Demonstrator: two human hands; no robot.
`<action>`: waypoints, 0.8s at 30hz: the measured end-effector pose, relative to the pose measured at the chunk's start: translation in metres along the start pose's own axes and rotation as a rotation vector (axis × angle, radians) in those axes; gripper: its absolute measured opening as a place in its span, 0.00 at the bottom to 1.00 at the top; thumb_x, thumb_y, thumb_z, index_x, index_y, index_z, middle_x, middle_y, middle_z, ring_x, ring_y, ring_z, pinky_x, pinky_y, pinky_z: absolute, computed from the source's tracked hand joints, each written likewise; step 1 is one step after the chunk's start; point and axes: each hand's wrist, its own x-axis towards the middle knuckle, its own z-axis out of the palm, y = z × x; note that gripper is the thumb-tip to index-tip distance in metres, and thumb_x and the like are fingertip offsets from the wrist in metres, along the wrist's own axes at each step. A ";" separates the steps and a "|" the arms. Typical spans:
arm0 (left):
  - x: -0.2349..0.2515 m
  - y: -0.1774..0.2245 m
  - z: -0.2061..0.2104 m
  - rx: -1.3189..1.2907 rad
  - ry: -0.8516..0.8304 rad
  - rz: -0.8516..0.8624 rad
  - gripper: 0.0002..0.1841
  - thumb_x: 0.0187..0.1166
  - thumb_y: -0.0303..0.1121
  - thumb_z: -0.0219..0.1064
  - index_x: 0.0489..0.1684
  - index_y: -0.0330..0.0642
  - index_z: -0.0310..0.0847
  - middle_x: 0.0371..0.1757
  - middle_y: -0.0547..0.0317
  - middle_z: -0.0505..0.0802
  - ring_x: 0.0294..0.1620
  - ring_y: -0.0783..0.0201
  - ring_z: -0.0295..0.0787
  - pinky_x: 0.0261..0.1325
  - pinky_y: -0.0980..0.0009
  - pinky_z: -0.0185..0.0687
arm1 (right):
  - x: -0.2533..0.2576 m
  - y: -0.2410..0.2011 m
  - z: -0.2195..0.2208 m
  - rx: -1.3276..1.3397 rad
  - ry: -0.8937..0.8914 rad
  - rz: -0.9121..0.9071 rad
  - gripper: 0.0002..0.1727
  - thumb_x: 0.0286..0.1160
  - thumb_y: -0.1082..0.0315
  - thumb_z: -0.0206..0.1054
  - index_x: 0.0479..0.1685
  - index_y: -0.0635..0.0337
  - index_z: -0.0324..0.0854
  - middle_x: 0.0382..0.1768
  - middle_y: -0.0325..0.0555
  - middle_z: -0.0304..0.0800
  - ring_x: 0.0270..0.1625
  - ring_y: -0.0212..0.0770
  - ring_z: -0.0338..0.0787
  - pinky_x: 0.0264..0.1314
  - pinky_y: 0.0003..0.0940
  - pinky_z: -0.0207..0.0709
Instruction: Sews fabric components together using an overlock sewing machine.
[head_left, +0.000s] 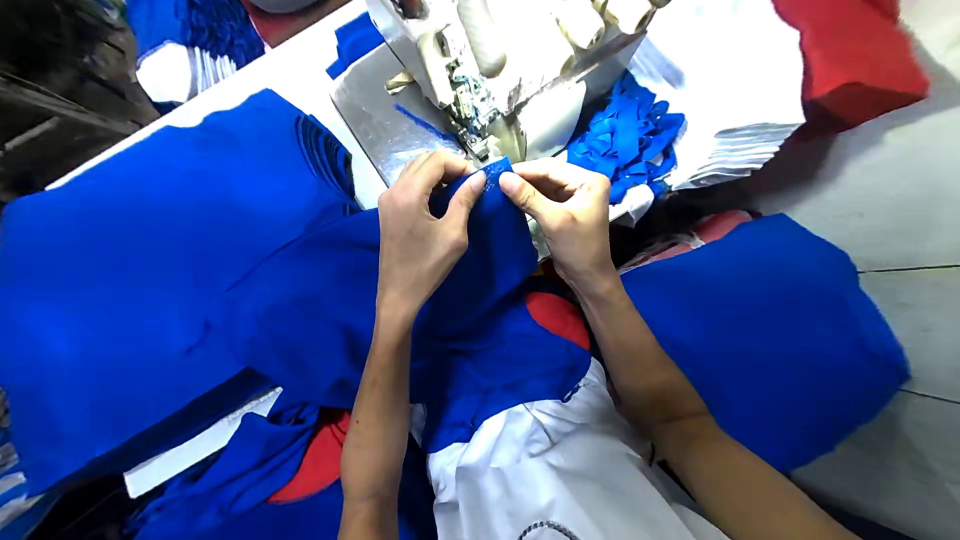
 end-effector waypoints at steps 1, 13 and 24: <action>-0.003 0.001 0.000 0.009 0.003 0.009 0.07 0.83 0.34 0.68 0.46 0.41 0.86 0.44 0.60 0.90 0.47 0.72 0.87 0.51 0.76 0.81 | -0.001 0.001 0.001 -0.015 0.019 -0.004 0.08 0.78 0.71 0.72 0.49 0.65 0.90 0.37 0.41 0.93 0.34 0.25 0.89 0.37 0.18 0.84; 0.002 0.013 0.021 0.273 0.089 -0.128 0.22 0.77 0.30 0.68 0.70 0.41 0.71 0.41 0.55 0.84 0.40 0.58 0.82 0.38 0.64 0.78 | -0.004 0.013 0.013 -0.135 0.108 0.015 0.15 0.81 0.69 0.68 0.63 0.59 0.78 0.15 0.38 0.73 0.11 0.31 0.68 0.09 0.20 0.60; 0.010 0.018 0.023 0.345 0.101 -0.224 0.26 0.76 0.33 0.67 0.74 0.41 0.68 0.44 0.53 0.83 0.43 0.55 0.81 0.40 0.61 0.77 | 0.001 0.018 0.025 -0.054 0.182 0.093 0.08 0.81 0.69 0.62 0.54 0.56 0.78 0.14 0.38 0.67 0.10 0.30 0.63 0.09 0.22 0.58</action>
